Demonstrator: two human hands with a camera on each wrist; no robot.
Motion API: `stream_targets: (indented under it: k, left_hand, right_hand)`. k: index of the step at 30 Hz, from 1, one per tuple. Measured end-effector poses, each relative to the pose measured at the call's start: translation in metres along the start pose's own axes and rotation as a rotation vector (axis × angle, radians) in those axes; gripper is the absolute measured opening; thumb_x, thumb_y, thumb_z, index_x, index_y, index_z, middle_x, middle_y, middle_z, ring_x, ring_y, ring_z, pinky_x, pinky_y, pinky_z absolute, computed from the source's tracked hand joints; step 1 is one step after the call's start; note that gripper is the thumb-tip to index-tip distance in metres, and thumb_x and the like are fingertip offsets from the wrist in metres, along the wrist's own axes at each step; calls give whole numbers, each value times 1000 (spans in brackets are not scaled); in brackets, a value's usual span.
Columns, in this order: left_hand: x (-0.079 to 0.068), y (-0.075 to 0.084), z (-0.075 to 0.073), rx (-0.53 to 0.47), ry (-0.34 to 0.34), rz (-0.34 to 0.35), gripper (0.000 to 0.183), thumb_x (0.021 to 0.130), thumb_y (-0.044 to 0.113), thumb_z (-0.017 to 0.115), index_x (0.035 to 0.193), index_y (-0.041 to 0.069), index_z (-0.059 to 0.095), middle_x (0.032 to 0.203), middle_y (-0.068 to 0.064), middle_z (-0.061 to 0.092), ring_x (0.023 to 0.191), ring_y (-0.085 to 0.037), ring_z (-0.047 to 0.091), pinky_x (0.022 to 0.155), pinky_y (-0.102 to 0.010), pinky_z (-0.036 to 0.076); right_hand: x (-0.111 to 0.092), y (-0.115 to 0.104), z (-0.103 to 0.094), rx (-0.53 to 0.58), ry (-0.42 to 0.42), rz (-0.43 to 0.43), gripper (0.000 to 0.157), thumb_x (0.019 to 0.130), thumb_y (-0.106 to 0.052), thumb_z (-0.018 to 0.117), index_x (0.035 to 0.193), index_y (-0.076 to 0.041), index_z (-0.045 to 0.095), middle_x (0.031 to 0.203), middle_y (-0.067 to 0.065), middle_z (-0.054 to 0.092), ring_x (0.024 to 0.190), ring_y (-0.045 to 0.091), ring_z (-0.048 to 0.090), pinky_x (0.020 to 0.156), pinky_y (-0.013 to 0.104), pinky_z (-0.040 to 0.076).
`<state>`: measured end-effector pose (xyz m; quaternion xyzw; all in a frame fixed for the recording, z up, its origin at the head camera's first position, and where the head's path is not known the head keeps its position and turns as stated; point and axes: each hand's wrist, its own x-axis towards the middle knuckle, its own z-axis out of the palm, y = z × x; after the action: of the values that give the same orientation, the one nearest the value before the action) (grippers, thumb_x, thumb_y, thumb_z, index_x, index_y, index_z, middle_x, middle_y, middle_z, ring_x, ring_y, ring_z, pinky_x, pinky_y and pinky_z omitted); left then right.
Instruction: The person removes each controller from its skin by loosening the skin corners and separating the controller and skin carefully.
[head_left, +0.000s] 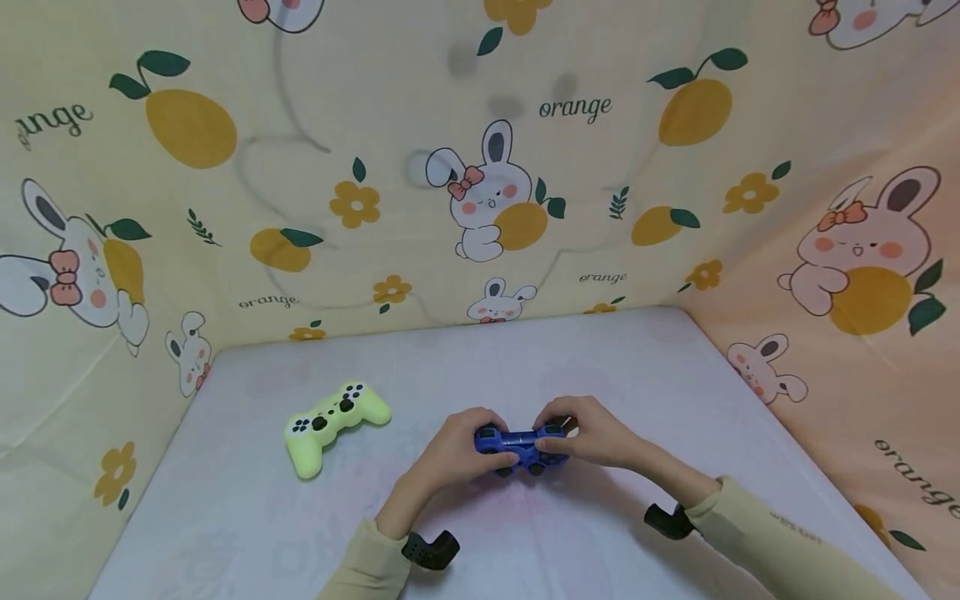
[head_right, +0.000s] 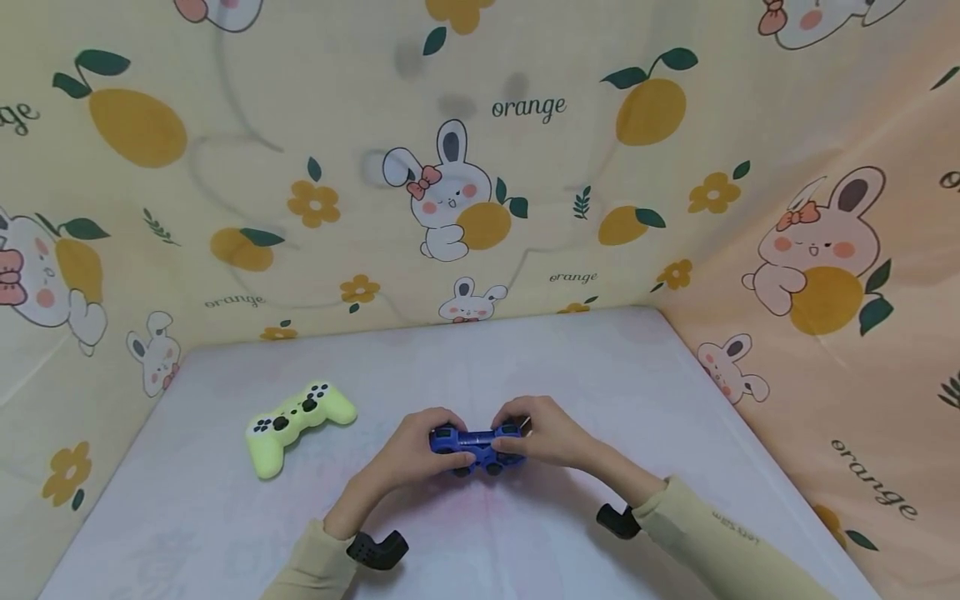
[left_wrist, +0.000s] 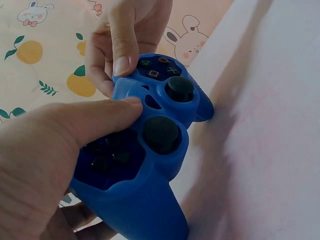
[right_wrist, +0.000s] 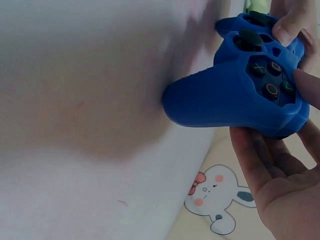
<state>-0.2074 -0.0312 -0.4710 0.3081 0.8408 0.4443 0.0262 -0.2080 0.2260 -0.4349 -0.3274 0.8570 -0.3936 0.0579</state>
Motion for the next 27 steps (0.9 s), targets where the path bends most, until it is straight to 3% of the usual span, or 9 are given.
stream_targets:
  k: [6,12,17,27]
  left_hand:
    - [-1,3,2,151,30,17,34,82,45,79,103,20,70,97,11,65,84,-6,58,74,-26,50]
    - [-5,9,6,279,75,67,33,83,44,78,101,17,72,97,6,67,84,-7,59,71,-25,50]
    - [-8,11,9,306,114,97,32,81,42,80,101,16,73,96,5,67,85,-8,60,71,-24,51]
    - [-7,16,10,324,114,63,33,82,41,79,104,16,74,94,7,65,82,-7,58,69,-25,50]
  right_hand:
    - [-2,-4,7,-41,80,-21,13,85,-17,79,97,-16,74,94,-8,67,87,12,61,68,30,56]
    - [-2,-15,11,-114,133,-13,10,81,-10,81,88,-15,77,92,-7,67,87,14,61,63,28,54]
    - [-1,-16,13,-107,158,-16,10,79,-4,79,84,-13,79,86,-9,66,82,13,60,62,28,54]
    - [0,-14,18,-48,235,-13,11,80,-1,78,81,-12,79,84,-7,68,80,14,63,61,29,56]
